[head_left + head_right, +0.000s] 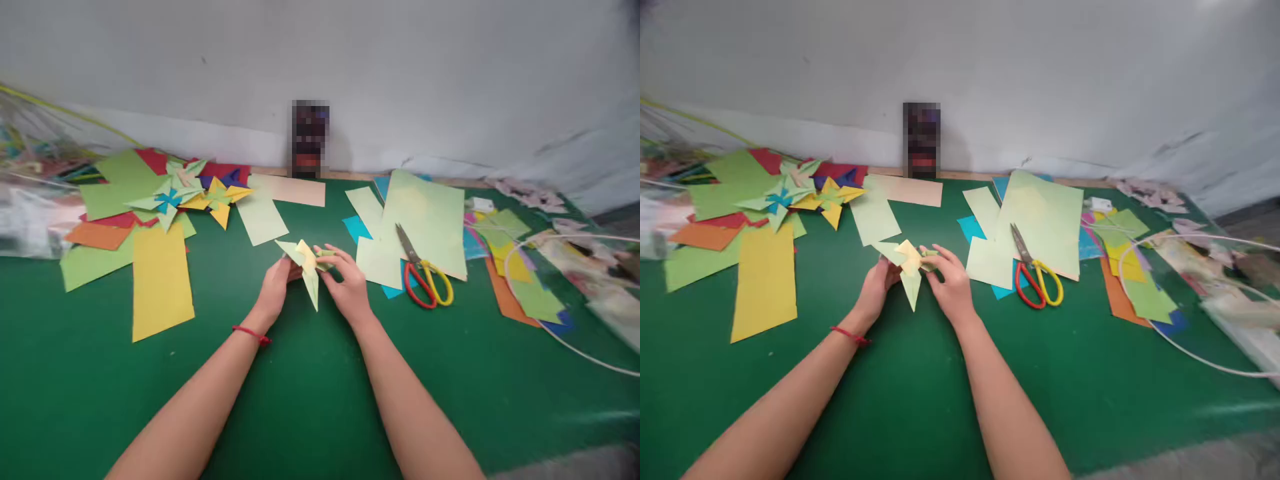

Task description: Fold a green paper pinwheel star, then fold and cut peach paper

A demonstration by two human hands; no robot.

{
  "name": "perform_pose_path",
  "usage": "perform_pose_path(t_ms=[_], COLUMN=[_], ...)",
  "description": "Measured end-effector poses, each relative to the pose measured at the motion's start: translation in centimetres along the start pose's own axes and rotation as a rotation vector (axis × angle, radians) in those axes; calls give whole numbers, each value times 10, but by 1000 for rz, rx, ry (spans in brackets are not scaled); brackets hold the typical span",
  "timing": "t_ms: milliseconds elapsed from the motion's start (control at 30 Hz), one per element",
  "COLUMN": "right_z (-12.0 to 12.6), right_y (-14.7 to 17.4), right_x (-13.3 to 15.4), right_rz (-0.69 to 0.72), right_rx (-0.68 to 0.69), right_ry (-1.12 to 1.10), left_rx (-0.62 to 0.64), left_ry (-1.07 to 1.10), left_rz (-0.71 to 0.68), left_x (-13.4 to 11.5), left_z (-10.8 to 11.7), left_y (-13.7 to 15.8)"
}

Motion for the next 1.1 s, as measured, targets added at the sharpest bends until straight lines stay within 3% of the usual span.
perform_pose_path(t_ms=[133,333,567,767,1100], right_z=[0,-2,2,18,18], right_y=[-1,-1,0,-5,-6], right_x=[5,7,4,-11,-7], right_rz=[17,55,81,-115,31], right_rx=[39,86,50,-89,153], right_ry=[1,49,-87,-179,-163], left_rx=[-11,98,-100,-132,-34], left_ry=[6,-42,-93,-145,-254], left_rz=[12,0,18,46,85], left_x=[-3,-3,-5,-11,-13], left_z=[2,-2,-3,-6,-5], left_y=[4,5,2,4,2])
Point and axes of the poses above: each hand's wrist, its own y-axis away from the middle knuckle, its own z-axis out of the back of the hand, x = y × z, the point moved 2 cm from there along -y, towards the middle knuckle, and after that the axes turned 12 degrees about y, right-handed, at the moved point
